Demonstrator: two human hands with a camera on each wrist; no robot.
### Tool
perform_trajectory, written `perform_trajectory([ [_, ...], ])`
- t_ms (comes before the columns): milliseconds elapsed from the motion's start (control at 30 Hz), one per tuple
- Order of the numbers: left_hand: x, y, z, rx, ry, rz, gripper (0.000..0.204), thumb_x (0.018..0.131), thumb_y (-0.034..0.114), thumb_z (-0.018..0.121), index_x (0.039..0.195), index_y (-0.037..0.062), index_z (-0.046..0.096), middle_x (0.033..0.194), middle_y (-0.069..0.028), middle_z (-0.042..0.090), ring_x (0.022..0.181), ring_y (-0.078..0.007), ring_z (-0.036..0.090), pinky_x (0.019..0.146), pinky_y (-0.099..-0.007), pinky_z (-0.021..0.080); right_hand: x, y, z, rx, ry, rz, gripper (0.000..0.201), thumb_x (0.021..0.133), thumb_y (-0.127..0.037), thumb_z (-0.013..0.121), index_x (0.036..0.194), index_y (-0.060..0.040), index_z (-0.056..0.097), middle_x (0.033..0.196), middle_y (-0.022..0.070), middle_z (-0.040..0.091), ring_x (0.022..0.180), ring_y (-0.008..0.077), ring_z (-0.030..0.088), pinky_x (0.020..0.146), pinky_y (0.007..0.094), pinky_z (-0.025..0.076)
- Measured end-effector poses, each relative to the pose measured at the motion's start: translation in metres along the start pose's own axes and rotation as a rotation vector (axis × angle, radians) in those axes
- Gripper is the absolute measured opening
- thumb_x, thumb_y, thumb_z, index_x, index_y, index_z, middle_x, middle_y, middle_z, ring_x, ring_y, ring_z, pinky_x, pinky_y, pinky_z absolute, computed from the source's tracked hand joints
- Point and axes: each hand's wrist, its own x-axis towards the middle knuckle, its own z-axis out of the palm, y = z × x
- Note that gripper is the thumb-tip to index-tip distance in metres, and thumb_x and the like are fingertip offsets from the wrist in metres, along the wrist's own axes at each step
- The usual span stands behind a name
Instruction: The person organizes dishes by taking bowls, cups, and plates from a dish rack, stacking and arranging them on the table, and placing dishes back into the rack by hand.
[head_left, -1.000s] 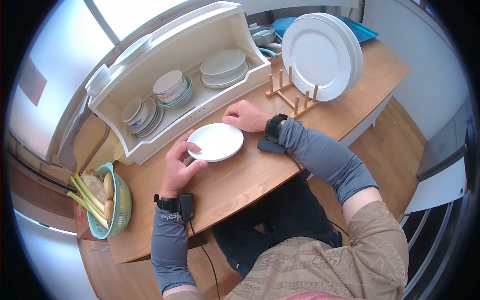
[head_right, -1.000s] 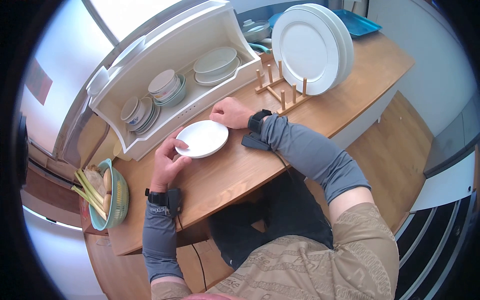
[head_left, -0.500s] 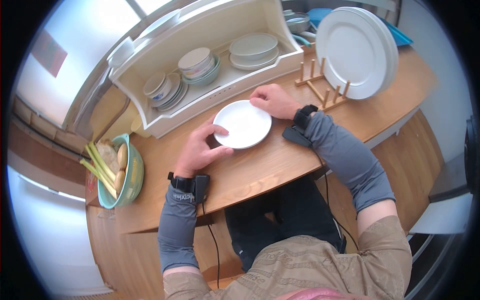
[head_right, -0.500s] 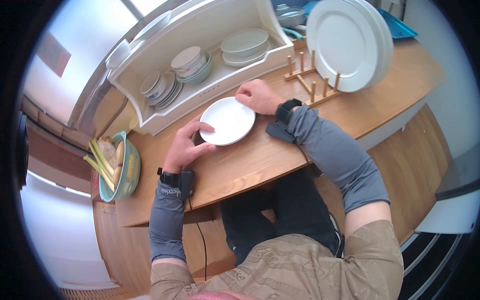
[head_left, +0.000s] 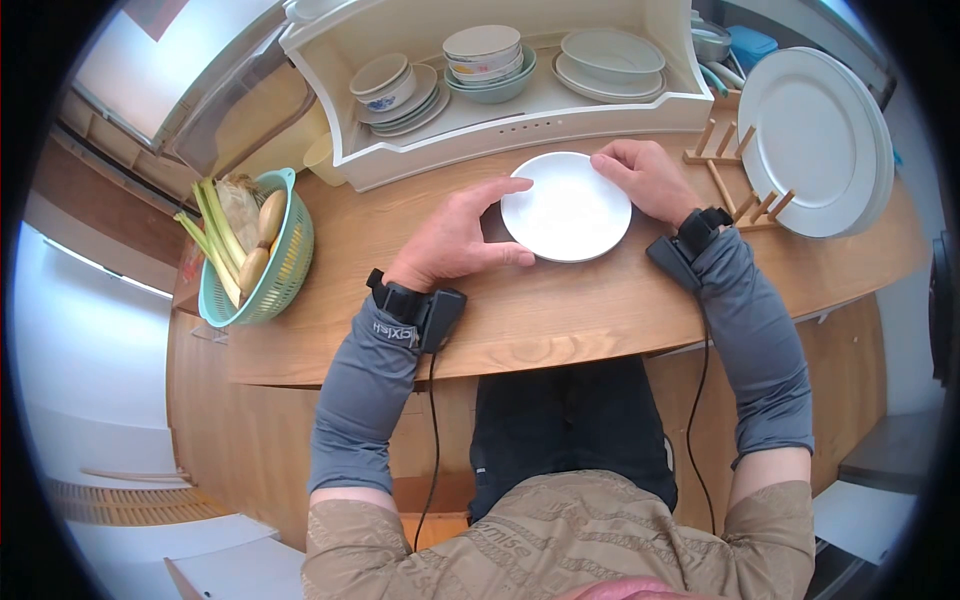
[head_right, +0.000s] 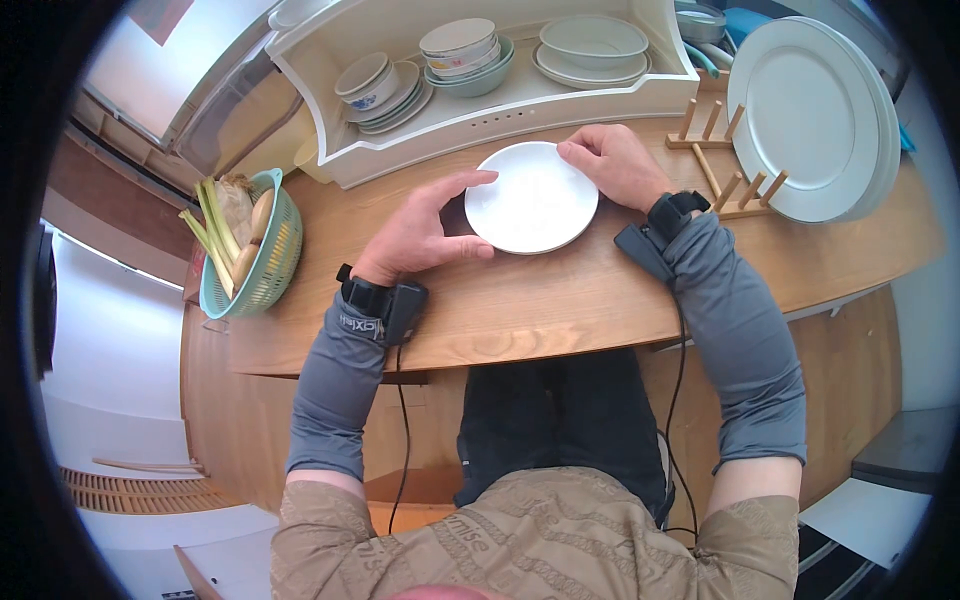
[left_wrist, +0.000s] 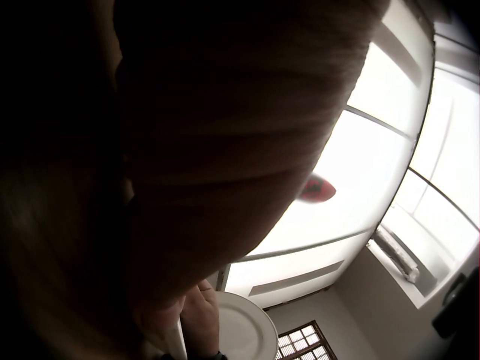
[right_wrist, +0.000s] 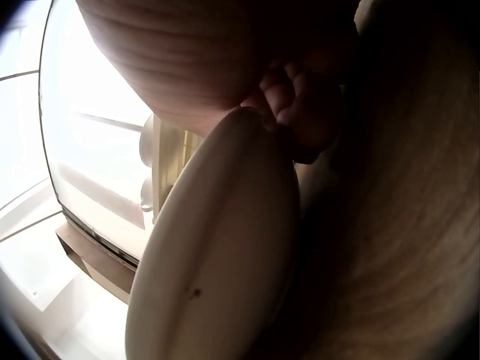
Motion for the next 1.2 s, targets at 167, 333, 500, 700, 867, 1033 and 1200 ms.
perform_trajectory([
  [167, 0.001, 0.002, -0.002, 0.008, -0.024, 0.002, 0.071, 0.07, 0.033, 0.091, 0.129, 0.0029, 0.065, 0.131, -0.0191, 0.065, 0.121, -0.0301, 0.062, 0.105, -0.0377, 0.047, -0.005, -0.003, -0.004, -0.06, -0.003, -0.012, 0.035, 0.097, -0.029, 0.066, 0.105, 0.0035, 0.074, 0.083, 0.0119, 0.074, 0.073, 0.0167, 0.065, 0.068, 0.0332, 0.053],
  [333, 0.002, 0.009, -0.005, 0.061, -0.022, 0.04, 0.059, 0.071, 0.03, 0.09, 0.119, 0.0015, 0.069, 0.125, -0.0181, 0.067, 0.116, -0.0302, 0.064, 0.101, -0.0371, 0.048, -0.004, -0.005, -0.003, -0.022, -0.008, -0.014, 0.033, 0.097, -0.028, 0.065, 0.1, 0.0034, 0.074, 0.083, 0.0139, 0.074, 0.073, 0.0177, 0.066, 0.069, 0.0344, 0.054],
  [500, 0.001, 0.006, 0.003, 0.026, 0.016, 0.02, 0.059, 0.071, 0.031, 0.09, 0.117, 0.0006, 0.069, 0.123, -0.0186, 0.068, 0.114, -0.0315, 0.064, 0.1, -0.0383, 0.049, -0.002, 0.002, -0.004, -0.043, -0.032, -0.036, 0.03, 0.098, -0.024, 0.065, 0.104, 0.0045, 0.073, 0.086, 0.0113, 0.074, 0.076, 0.0144, 0.066, 0.07, 0.0318, 0.053],
  [700, 0.002, 0.013, 0.003, 0.09, 0.041, 0.073, 0.058, 0.069, 0.031, 0.091, 0.114, 0.0002, 0.07, 0.121, -0.0193, 0.069, 0.112, -0.0341, 0.065, 0.098, -0.0382, 0.05, -0.004, -0.001, -0.005, -0.052, -0.031, -0.031, 0.031, 0.098, -0.025, 0.065, 0.106, 0.0034, 0.073, 0.087, 0.0119, 0.075, 0.077, 0.0153, 0.067, 0.07, 0.0324, 0.054],
  [867, 0.001, 0.017, 0.002, 0.096, 0.051, 0.038, 0.057, 0.069, 0.032, 0.091, 0.112, 0.0004, 0.07, 0.118, -0.0193, 0.07, 0.109, -0.0355, 0.066, 0.096, -0.0394, 0.051, -0.004, -0.003, -0.007, -0.005, -0.035, -0.027, 0.031, 0.098, -0.025, 0.064, 0.106, 0.0032, 0.073, 0.089, 0.0118, 0.075, 0.079, 0.0156, 0.067, 0.073, 0.0324, 0.054],
  [1033, 0.001, 0.011, 0.006, 0.063, 0.043, 0.01, 0.055, 0.068, 0.029, 0.092, 0.111, 0.0007, 0.07, 0.116, -0.0187, 0.07, 0.107, -0.0313, 0.067, 0.095, -0.0383, 0.051, -0.004, 0.001, -0.006, -0.071, -0.023, -0.044, 0.032, 0.098, -0.026, 0.064, 0.107, 0.0035, 0.073, 0.092, 0.0136, 0.076, 0.081, 0.0175, 0.069, 0.074, 0.0324, 0.055],
  [1200, 0.001, 0.014, 0.004, 0.101, 0.04, 0.019, 0.056, 0.069, 0.03, 0.092, 0.112, 0.0014, 0.07, 0.117, -0.0188, 0.069, 0.108, -0.0313, 0.067, 0.095, -0.0372, 0.051, -0.002, 0.001, -0.006, -0.069, -0.035, -0.029, 0.033, 0.098, -0.027, 0.065, 0.108, 0.0031, 0.073, 0.092, 0.0149, 0.076, 0.081, 0.0185, 0.069, 0.074, 0.0326, 0.055],
])
